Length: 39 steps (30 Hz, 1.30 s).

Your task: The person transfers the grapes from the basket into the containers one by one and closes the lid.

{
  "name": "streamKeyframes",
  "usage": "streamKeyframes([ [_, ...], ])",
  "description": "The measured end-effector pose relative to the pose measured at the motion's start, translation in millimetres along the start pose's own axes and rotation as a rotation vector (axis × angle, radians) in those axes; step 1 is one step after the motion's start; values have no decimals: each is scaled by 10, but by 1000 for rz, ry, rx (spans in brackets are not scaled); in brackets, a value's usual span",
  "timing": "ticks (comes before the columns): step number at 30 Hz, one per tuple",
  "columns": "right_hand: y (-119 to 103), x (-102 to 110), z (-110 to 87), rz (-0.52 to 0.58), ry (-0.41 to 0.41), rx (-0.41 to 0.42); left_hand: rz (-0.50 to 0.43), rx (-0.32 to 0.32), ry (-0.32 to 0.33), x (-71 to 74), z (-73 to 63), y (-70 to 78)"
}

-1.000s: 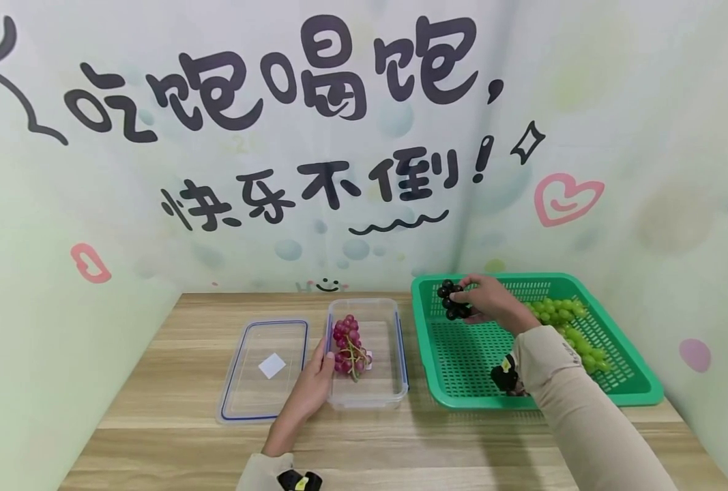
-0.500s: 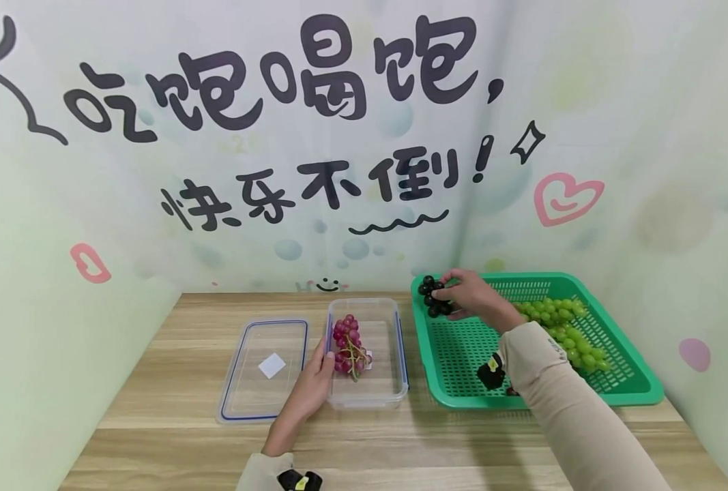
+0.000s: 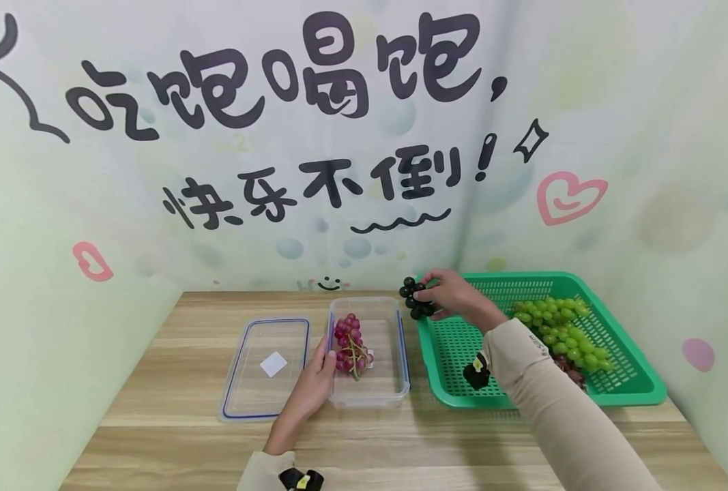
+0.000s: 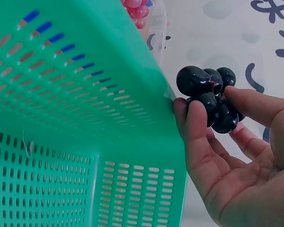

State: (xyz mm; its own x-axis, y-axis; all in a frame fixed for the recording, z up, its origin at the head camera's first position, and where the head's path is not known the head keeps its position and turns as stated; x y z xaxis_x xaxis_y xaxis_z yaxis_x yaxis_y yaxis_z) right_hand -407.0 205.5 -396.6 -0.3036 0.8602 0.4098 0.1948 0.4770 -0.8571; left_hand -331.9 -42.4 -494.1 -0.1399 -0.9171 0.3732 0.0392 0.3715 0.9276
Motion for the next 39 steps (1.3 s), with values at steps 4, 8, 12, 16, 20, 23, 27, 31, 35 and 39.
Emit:
streamKeyframes([
  [4, -39, -64, 17, 1, -6, 1, -2, -7, 0, -2, 7, -3],
  [8, -58, -130, 44, 4, -15, 2, 2, -10, 1, -3, 10, -3],
  [12, -80, -189, 64, 7, -27, 7, 5, -6, -1, -2, 15, -5],
  [16, -103, -230, 83, -1, -21, 1, 7, -22, 1, 9, 24, 15],
  [20, -116, -277, 114, -17, -13, -12, 2, -21, 3, 13, 30, 12],
  [23, -114, -314, 136, -27, -14, -18, 3, -20, 6, 10, 32, 0],
  [27, -110, -352, 145, -27, -9, -21, 10, -26, 7, 4, 33, 5],
  [31, -127, -399, 159, -36, -5, -14, 10, -12, 1, 3, 24, -5],
  [35, -132, -457, 193, -43, -6, -13, 4, -13, 2, 12, 14, -1],
  [39, -119, -518, 228, -50, -8, -21, -4, -16, 3, 13, 19, -4],
])
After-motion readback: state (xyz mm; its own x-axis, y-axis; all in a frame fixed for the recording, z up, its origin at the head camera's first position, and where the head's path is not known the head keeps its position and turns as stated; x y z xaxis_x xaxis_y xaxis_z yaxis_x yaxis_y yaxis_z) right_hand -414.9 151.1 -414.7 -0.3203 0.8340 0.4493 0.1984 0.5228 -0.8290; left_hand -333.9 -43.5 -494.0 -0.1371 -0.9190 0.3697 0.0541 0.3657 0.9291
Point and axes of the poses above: each hand's wrist, its own z-axis towards the middle knuckle, its own x-axis out of the back of the hand, y = z × x, the point moved 10 cm from there along z, towards the middle knuckle, and after that the axes turned 1 degree about y, right-handed, at the moved point
